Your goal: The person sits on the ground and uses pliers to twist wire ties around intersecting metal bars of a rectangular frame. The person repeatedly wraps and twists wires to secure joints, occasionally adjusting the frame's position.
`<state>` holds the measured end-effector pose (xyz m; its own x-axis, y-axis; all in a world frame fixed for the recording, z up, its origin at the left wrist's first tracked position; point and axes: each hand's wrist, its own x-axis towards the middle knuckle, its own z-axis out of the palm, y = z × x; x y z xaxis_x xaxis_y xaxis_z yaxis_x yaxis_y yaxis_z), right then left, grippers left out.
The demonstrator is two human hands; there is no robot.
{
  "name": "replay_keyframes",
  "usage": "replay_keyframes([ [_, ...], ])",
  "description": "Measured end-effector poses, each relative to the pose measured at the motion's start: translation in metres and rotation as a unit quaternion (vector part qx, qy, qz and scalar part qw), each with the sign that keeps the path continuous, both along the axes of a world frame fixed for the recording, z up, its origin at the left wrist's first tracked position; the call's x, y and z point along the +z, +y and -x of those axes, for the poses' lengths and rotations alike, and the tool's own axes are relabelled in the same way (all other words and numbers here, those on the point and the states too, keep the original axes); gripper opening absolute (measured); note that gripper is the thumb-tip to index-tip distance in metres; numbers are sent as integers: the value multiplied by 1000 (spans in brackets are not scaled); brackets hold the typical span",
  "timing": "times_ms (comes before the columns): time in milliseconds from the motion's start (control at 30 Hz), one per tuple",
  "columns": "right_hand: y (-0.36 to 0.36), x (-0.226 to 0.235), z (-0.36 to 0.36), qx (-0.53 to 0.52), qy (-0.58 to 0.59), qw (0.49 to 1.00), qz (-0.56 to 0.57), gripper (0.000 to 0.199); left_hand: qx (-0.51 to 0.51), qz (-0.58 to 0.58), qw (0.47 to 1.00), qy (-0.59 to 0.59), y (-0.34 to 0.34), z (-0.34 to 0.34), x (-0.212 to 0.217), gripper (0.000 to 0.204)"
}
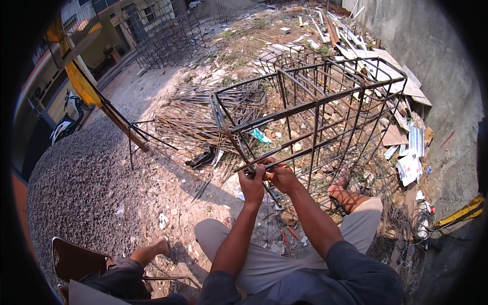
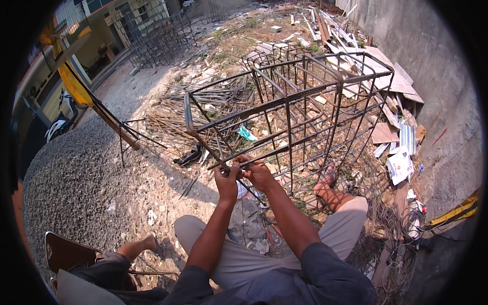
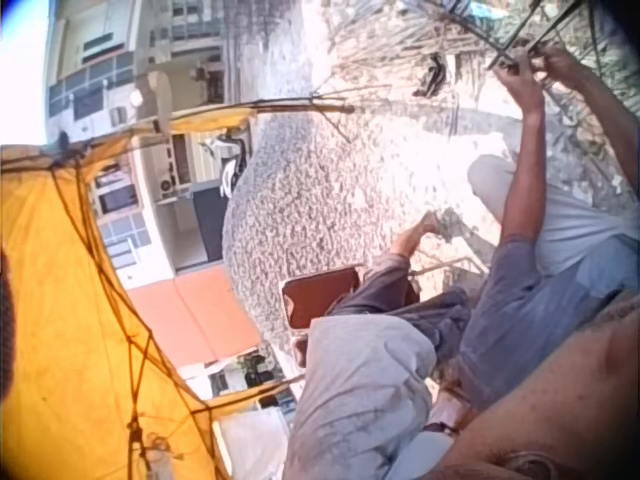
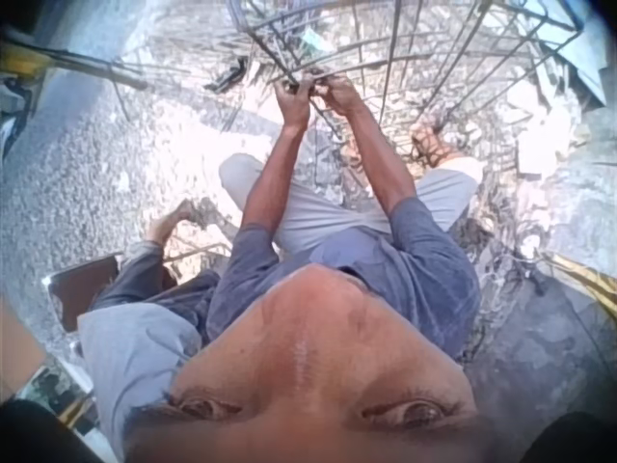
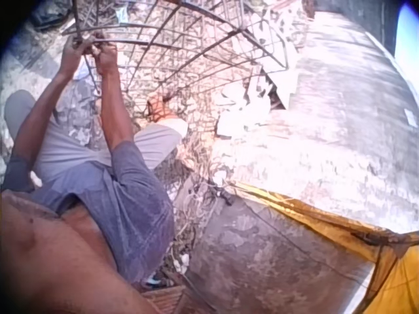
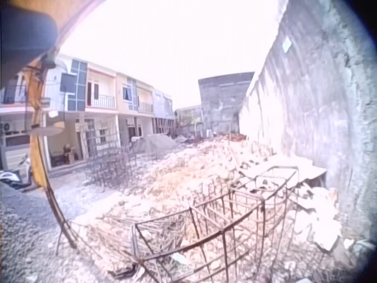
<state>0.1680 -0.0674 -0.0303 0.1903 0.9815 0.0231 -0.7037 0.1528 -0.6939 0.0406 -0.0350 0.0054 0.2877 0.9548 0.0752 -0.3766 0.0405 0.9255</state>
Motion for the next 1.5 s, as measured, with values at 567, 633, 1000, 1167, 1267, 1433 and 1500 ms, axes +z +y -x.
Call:
replay_keyframes([
  [567, 7, 15, 18, -4, 106, 991, 79, 26, -36, -44, 998, 9, 7, 2, -18, 33],
  [633, -4, 23, 22, -19, 69, 991, 109, 26, -31, -40, 999, -1, 4, 7, -12, 36],
  [1000, -24, 33, 7, -29, -77, 989, 124, 27, -30, 4, 999, -13, 6, 6, -12, 35],
  [1167, -23, 37, 10, -109, -178, 972, 103, 35, -65, 73, 994, -48, 13, 5, -3, 42],
  [1267, -22, 38, 17, -125, -206, 965, 105, 35, -195, 85, 973, -88, 35, 21, -24, 33],
  [1433, -20, 28, 22, -158, -159, 970, 93, 33, -318, 149, 907, -232, 39, 33, -19, 48],
  [1500, -19, 29, 23, -159, -165, 968, 106, 33, -302, 148, 920, -200, 45, 33, -16, 46],
])
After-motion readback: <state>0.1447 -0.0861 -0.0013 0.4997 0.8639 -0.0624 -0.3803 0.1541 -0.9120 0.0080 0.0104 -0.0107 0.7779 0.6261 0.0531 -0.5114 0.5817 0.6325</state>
